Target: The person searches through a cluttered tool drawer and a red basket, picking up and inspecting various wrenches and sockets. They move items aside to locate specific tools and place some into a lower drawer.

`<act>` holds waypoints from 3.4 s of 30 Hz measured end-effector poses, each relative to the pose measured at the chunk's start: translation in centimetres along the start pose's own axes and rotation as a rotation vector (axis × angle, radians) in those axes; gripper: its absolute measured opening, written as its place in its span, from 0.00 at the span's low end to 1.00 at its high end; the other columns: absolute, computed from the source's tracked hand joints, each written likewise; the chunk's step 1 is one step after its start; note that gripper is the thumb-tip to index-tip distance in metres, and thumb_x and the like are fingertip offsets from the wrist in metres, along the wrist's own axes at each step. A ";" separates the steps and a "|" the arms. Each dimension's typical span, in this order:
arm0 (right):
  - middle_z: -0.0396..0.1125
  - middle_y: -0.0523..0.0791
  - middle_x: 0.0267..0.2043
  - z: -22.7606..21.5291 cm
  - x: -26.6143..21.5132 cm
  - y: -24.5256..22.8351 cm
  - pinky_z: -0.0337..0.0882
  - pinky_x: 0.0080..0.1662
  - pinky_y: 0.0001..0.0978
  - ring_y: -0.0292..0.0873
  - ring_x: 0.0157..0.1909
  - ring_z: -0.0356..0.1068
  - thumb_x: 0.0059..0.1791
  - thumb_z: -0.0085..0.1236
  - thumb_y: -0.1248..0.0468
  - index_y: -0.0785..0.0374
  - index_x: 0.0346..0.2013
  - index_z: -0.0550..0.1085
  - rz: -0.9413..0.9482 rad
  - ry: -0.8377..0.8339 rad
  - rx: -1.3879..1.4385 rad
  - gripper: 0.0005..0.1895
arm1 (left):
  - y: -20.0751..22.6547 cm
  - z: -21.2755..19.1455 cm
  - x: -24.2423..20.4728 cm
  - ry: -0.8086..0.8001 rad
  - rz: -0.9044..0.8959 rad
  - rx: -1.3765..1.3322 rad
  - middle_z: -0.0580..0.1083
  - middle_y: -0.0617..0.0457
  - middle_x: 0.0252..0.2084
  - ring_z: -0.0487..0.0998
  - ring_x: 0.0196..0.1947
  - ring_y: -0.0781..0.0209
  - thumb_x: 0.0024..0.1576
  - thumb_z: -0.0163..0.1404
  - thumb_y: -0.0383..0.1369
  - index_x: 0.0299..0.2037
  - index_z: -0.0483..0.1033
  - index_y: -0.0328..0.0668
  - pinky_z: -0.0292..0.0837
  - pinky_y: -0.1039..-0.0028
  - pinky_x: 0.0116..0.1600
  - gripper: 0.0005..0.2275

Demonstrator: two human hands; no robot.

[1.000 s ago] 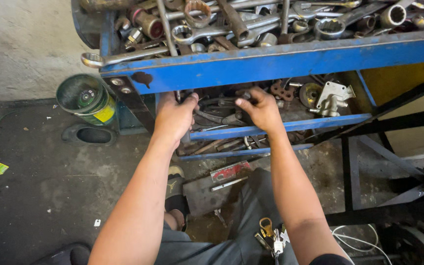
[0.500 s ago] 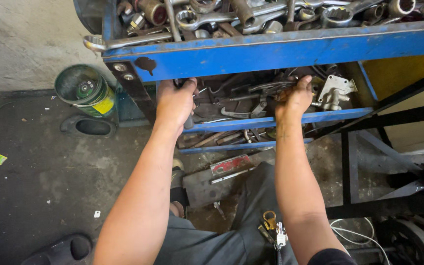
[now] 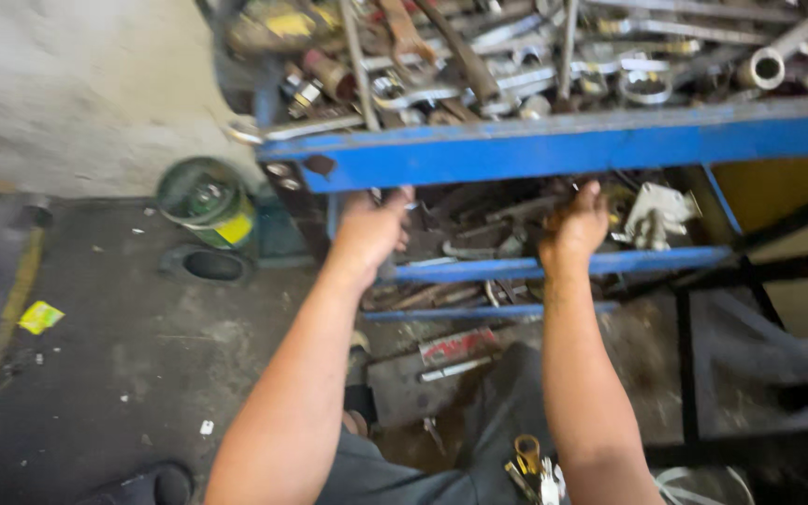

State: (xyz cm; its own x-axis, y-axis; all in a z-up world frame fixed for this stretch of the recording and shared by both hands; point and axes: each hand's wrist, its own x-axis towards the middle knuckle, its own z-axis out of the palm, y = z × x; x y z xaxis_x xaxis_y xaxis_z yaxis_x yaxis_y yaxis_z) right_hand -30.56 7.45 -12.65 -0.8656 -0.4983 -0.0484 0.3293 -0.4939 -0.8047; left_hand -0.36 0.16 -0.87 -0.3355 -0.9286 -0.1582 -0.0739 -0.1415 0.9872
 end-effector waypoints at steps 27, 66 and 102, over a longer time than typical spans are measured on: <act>0.60 0.52 0.68 6.3 -19.9 -0.5 0.61 0.65 0.43 0.48 0.68 0.61 0.57 0.34 0.42 0.67 0.71 0.59 0.147 -0.590 0.065 0.37 | 0.4 3.3 -6.4 -0.230 0.442 0.431 0.72 0.34 0.51 0.74 0.54 0.37 0.63 0.48 0.37 0.48 0.68 0.33 0.70 0.56 0.56 0.13; 0.73 0.61 0.42 22.0 -7.8 -25.1 0.71 0.49 0.50 0.63 0.47 0.73 0.43 0.72 0.56 0.71 0.47 0.72 -0.820 -0.592 -1.283 0.27 | 19.6 1.0 -2.6 0.209 0.713 1.181 0.63 0.39 0.68 0.56 0.71 0.35 0.60 0.44 0.56 0.63 0.68 0.40 0.48 0.47 0.71 0.30; 0.73 0.61 0.42 21.5 -7.7 -24.4 0.71 0.51 0.52 0.64 0.48 0.71 0.35 0.75 0.55 0.70 0.45 0.73 -0.771 -0.688 -1.451 0.31 | 19.1 0.3 -0.6 -0.014 0.535 1.208 0.57 0.48 0.75 0.47 0.77 0.48 0.60 0.38 0.57 0.66 0.67 0.50 0.28 0.44 0.76 0.29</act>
State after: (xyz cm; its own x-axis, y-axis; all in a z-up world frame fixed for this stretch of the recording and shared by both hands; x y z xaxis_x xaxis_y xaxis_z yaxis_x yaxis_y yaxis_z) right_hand -23.81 8.04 20.02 -0.2241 -0.8475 0.4811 -0.9293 0.0373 -0.3673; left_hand -1.86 -1.92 18.05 -0.5941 -0.7693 0.2349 -0.7133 0.6389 0.2882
